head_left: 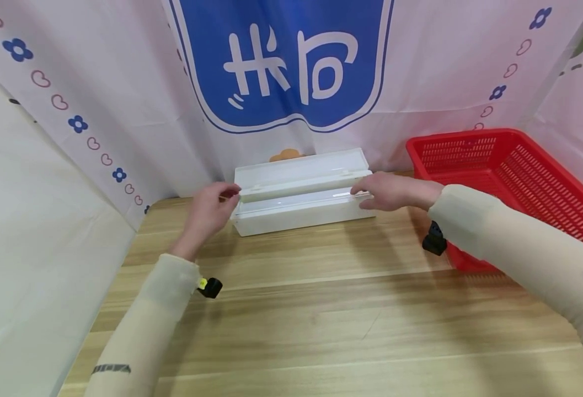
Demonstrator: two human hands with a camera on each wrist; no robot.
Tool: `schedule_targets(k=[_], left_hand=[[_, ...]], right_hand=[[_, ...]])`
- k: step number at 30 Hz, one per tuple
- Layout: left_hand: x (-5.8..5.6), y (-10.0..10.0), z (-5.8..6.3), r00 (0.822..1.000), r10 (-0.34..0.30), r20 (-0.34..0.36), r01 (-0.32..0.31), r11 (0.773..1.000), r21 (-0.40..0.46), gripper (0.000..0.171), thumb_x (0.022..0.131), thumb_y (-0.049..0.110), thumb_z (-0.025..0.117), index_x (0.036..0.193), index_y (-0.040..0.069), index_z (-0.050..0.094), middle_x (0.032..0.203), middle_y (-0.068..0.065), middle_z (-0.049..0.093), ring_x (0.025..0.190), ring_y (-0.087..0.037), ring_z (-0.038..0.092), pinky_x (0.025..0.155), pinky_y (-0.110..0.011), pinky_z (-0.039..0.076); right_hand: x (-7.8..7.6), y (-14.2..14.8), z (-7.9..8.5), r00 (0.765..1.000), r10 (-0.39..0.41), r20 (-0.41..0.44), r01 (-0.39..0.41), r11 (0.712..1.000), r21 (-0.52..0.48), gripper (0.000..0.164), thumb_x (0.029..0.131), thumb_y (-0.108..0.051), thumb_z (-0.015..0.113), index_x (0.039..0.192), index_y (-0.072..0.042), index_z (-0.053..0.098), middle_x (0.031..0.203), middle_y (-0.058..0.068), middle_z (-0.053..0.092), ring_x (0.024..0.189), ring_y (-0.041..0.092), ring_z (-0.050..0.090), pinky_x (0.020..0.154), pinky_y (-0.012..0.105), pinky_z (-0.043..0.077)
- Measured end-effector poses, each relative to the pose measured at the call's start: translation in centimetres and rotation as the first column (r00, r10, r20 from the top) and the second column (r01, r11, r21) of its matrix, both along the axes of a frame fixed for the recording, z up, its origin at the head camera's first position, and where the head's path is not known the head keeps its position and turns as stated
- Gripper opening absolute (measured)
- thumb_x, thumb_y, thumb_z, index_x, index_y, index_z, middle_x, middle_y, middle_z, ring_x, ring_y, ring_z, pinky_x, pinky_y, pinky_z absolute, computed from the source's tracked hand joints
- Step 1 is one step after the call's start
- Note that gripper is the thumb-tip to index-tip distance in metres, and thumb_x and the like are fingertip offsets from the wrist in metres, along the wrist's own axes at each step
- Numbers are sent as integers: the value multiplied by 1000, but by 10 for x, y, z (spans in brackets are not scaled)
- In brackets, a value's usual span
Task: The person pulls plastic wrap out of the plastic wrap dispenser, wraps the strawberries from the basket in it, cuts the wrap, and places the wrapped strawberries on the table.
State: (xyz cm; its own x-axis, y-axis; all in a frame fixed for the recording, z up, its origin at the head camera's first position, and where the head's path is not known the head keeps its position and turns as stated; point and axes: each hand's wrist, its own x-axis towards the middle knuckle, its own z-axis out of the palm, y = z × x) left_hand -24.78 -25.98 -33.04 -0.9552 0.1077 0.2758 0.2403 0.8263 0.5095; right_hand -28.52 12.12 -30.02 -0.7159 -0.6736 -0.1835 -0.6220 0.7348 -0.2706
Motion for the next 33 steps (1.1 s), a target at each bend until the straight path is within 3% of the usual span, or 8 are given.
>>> schedule_targets(k=[8,16,22,27,29,33], left_hand=[[-20,18,3,988,-92,127,111,981,-156,31,95,17,55,122,4,62,119,-14,65,110,-29,57,98,-48,46],[-37,27,-5,954,-128,271,197,950,-244,33,97,16,52,127,3,59,129,-15,61,121,-30,54,104,-47,43],[-39,29,-13,940,-160,300,250,923,-291,34,99,21,49,128,5,58,123,-12,63,108,-26,58,98,-45,47],[-37,30,-15,936,-167,309,262,918,-298,35,101,26,45,127,8,57,105,-8,64,88,-23,54,83,-38,48],[-35,30,-13,937,-162,309,255,922,-292,35,101,27,44,127,7,55,104,-9,64,87,-23,55,82,-39,48],[-34,31,-12,939,-136,315,237,920,-311,40,101,34,41,128,7,50,118,-12,64,101,-26,60,93,-43,48]], right_hand=[[-21,1,2,998,-58,-31,56,997,-51,43,89,-12,63,130,-1,57,129,21,59,117,35,55,101,50,46],[-37,-1,-8,998,-57,-26,56,997,-52,40,91,-7,58,130,0,56,128,21,59,116,34,54,103,51,44],[-46,-5,-21,999,-43,-30,42,999,-31,36,93,-6,52,128,0,57,126,21,61,116,34,55,103,51,44],[-48,-9,-25,996,-78,35,78,997,-18,34,96,-9,49,128,-2,55,125,18,61,114,32,55,103,50,44],[-49,-11,-25,995,-86,44,86,996,-7,31,96,-10,49,125,-2,56,120,16,61,109,30,54,101,48,45],[-52,-13,-25,994,-97,41,97,995,18,25,96,-10,49,118,-3,58,112,14,61,100,27,52,96,45,47]])
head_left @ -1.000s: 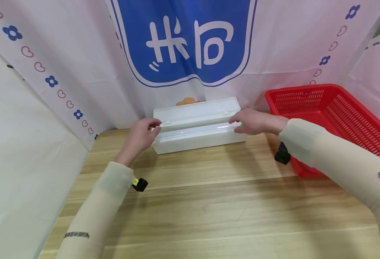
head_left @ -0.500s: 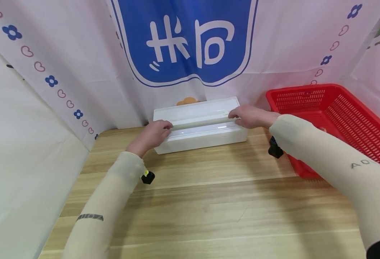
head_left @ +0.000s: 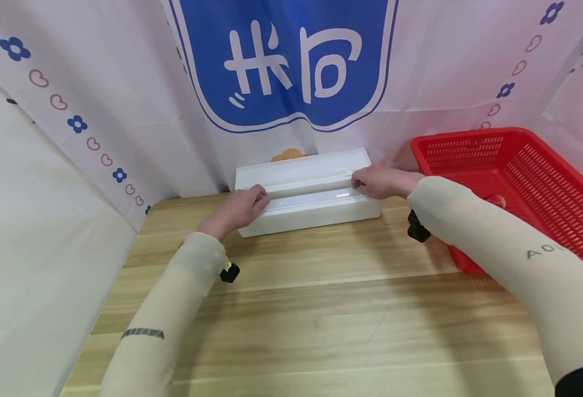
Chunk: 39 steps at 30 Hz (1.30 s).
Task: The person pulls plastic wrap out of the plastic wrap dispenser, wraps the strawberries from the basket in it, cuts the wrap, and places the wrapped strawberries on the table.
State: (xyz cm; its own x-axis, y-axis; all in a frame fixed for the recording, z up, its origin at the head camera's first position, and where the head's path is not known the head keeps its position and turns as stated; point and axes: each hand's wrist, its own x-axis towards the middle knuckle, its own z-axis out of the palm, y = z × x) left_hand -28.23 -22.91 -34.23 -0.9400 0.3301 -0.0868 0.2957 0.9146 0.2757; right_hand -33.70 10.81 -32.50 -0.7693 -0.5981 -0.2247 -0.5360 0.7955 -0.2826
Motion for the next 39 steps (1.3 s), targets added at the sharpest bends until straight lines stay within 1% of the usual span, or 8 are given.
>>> schedule_targets(k=[3,7,14,19,26,32,36,39], left_hand=[[0,1,1,999,31,10,-31,999,-27,47,100,44,39,128,7,48,125,-14,61,113,-29,57,105,-48,38],[-1,4,3,997,73,32,-71,996,-57,50,97,49,37,125,8,47,115,-10,62,107,-28,54,103,-52,27],[-3,8,5,997,59,46,-51,986,-159,30,94,32,31,110,13,49,89,-7,60,88,-27,52,100,-55,28],[-5,9,3,998,56,10,-53,978,-201,24,96,21,32,107,11,50,88,-9,60,89,-28,55,105,-62,27],[-7,8,-2,996,64,-66,-75,983,-168,16,99,13,42,100,10,58,91,-8,63,85,-25,55,91,-53,39],[-8,6,-3,989,28,-145,-46,992,-122,15,96,7,48,92,8,63,87,-8,66,80,-24,55,81,-46,45],[-10,3,1,976,21,-215,-35,997,-62,17,95,4,52,98,4,69,97,-11,71,87,-24,61,80,-40,52],[-10,1,6,976,42,-213,-46,999,-14,19,95,7,54,102,4,71,100,-10,71,88,-23,62,81,-38,52]], right_hand=[[-2,-1,1,1000,5,-1,-5,1000,16,25,95,-8,48,117,-2,59,113,14,61,100,27,52,97,45,46],[-6,-2,3,1000,20,-7,-19,999,43,28,92,-5,49,117,-2,61,111,14,61,99,28,52,94,44,47],[-6,-7,8,997,52,-51,-49,997,62,18,88,-3,53,101,-3,66,94,12,59,87,26,52,79,36,44],[-4,-10,7,995,35,-94,-29,997,69,23,90,-5,56,111,-2,64,104,14,62,93,27,52,91,41,47],[-5,-11,-1,977,32,-209,-27,999,27,13,87,-2,56,90,-3,68,87,11,61,81,25,52,77,35,45],[-6,-8,-1,981,-35,-190,30,999,-29,22,90,-6,57,105,-6,72,109,13,67,95,27,57,94,41,50],[-7,-5,-1,981,-73,-177,61,995,-75,23,91,-7,56,108,-6,72,113,13,67,99,27,57,95,42,50],[-8,-2,0,982,-106,-159,89,990,-109,25,91,-8,57,111,-7,72,115,13,67,101,27,57,95,42,50]])
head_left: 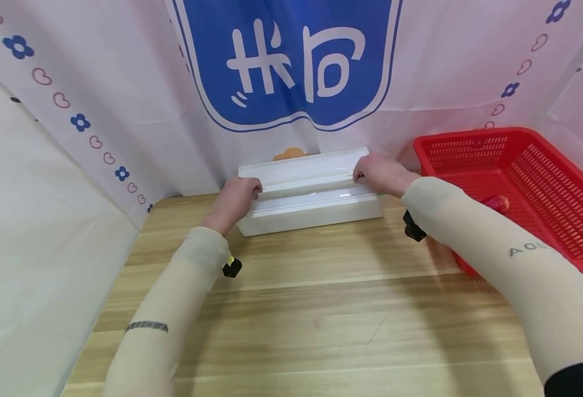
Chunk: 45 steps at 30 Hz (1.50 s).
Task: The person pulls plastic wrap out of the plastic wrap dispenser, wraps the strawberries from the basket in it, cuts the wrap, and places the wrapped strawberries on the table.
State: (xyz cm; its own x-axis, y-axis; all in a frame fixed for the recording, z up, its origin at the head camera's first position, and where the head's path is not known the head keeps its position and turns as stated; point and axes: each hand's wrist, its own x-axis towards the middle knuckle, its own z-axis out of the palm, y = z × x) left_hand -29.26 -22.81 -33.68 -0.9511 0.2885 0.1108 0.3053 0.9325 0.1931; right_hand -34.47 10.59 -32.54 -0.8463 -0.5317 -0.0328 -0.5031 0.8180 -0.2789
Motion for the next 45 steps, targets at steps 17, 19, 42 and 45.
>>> schedule_targets(k=[17,19,42,45], left_hand=[[-1,2,2,999,-38,5,38,999,-13,19,90,6,59,79,8,74,79,-5,68,71,-20,54,68,-32,47],[-1,1,4,999,-36,-25,36,999,-9,18,89,4,58,81,6,74,82,-6,70,74,-20,55,72,-33,49],[-6,1,75,997,-69,22,71,989,-131,22,89,-2,58,103,3,74,105,-16,72,92,-26,66,84,-40,56],[-6,4,82,999,-39,-24,36,993,-112,24,90,-2,56,104,4,75,106,-16,72,92,-25,66,85,-40,56]], right_hand=[[-6,3,8,992,-78,103,83,996,-44,27,93,-11,59,117,-8,69,117,13,67,101,27,55,95,43,50],[-6,3,11,993,-71,99,75,996,-38,27,92,-10,59,117,-8,69,118,13,67,103,27,56,95,43,50],[4,14,70,998,-13,63,11,1000,24,28,93,-10,57,119,-9,68,113,14,69,100,26,63,93,43,53],[5,18,78,998,-17,60,15,1000,23,27,94,-10,56,118,-9,68,109,13,69,96,25,63,92,42,53]])
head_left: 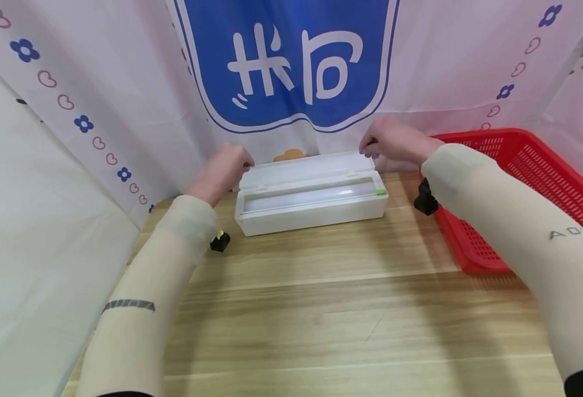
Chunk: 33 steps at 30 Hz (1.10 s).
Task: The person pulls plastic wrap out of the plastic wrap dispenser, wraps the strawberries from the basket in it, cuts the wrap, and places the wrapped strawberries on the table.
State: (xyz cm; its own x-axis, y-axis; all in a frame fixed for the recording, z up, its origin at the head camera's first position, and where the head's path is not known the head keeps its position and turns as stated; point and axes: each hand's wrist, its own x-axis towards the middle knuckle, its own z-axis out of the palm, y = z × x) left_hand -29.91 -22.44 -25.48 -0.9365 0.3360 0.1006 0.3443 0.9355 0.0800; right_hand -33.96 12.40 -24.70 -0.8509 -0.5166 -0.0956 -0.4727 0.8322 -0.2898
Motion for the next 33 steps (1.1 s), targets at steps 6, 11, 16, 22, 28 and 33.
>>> schedule_targets(k=[6,11,16,22,28,33], left_hand=[[-1,4,15,996,43,-84,-40,998,40,28,91,-3,51,101,5,76,105,-15,72,90,-25,65,85,-40,56],[0,8,29,990,90,-109,-85,995,45,28,94,-1,50,108,6,74,114,-17,69,104,-29,65,91,-43,54],[2,12,47,985,134,-106,-125,988,86,26,96,5,51,112,5,72,117,-16,68,100,-29,65,92,-42,54],[2,18,68,977,127,-174,-115,990,80,31,98,4,43,101,3,74,70,-15,60,69,-26,55,62,-32,46],[2,22,85,966,153,-208,-139,987,78,31,100,10,43,109,3,73,90,-19,70,80,-29,63,73,-34,54],[2,24,96,947,159,-280,-147,987,64,31,99,9,43,113,3,71,114,-19,69,100,-32,66,92,-40,54]], right_hand=[[-2,5,16,1000,24,-21,-24,1000,-9,26,94,-11,56,116,-7,69,102,14,70,89,23,62,87,38,55],[-2,6,30,999,34,-39,-35,999,-31,25,93,-9,58,115,-4,69,104,17,70,85,21,65,87,37,56],[-1,7,47,998,20,-61,-22,999,-32,26,92,-10,60,116,-3,69,105,19,70,85,21,66,89,38,55],[1,11,67,993,-19,-113,15,999,-38,26,94,-10,58,115,-1,69,106,22,69,86,23,67,87,39,56],[3,16,78,984,-42,-173,31,997,-65,27,95,-12,55,115,1,67,107,24,69,88,27,67,86,42,55],[5,18,86,975,-60,-213,41,995,-92,29,96,-12,53,118,2,66,110,25,67,93,32,66,90,45,54]])
